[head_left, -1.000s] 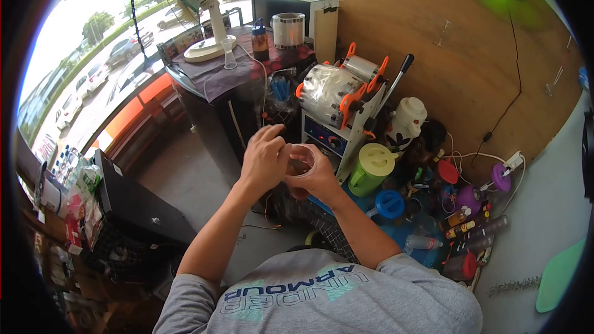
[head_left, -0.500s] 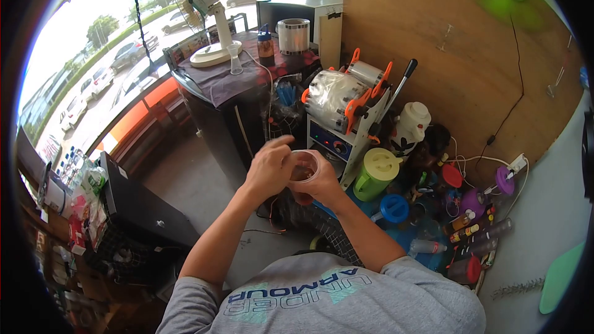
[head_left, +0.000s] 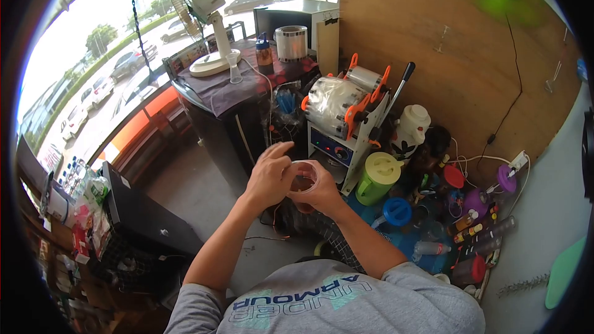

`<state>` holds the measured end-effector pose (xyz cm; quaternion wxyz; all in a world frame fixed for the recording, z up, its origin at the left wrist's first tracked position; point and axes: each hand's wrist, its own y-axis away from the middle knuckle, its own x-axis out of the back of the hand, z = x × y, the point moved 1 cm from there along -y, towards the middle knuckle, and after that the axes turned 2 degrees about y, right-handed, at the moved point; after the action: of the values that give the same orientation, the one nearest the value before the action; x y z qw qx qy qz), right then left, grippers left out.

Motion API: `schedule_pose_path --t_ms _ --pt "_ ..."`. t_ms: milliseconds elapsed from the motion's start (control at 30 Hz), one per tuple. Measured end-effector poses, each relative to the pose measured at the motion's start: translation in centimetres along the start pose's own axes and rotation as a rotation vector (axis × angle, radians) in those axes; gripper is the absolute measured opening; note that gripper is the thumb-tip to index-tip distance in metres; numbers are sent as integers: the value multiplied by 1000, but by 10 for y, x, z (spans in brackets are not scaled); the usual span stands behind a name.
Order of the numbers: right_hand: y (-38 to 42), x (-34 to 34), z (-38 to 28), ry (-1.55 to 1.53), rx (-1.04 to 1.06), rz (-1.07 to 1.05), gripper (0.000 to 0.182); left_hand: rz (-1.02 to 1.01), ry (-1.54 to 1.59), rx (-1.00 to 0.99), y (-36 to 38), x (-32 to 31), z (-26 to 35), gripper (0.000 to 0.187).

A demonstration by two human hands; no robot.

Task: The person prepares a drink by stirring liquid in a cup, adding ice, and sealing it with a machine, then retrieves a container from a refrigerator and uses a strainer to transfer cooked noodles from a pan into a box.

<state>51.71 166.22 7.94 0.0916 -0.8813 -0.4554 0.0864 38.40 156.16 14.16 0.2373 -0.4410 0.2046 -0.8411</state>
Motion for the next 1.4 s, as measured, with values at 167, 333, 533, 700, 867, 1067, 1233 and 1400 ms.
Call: schedule_pose_path --t_ms 167,333,533,700,867,1067,1233,1400 --pt "0 -1 0 65 10 1 77 -48 -141 -104 1 12 8 20" --pt "-1 -6 -5 54 -13 -11 78 -37 -142 -105 3 13 0 19" --pt "-14 -10 -9 78 54 -28 73 75 -288 -134 -8 26 4 19" --pt "-30 -11 -15 51 43 -63 74 30 -232 -173 -25 38 0 21" --pt "-43 -12 -43 76 112 -11 87 113 -280 -160 -45 55 10 26" --pt "-57 -15 -64 31 101 -75 88 119 -159 -101 -60 65 12 26" --pt "-65 -16 -78 41 95 -97 89 34 -208 -62 -65 73 12 27" --pt "-65 -16 -83 162 119 -96 82 141 -135 49 -64 73 11 29"
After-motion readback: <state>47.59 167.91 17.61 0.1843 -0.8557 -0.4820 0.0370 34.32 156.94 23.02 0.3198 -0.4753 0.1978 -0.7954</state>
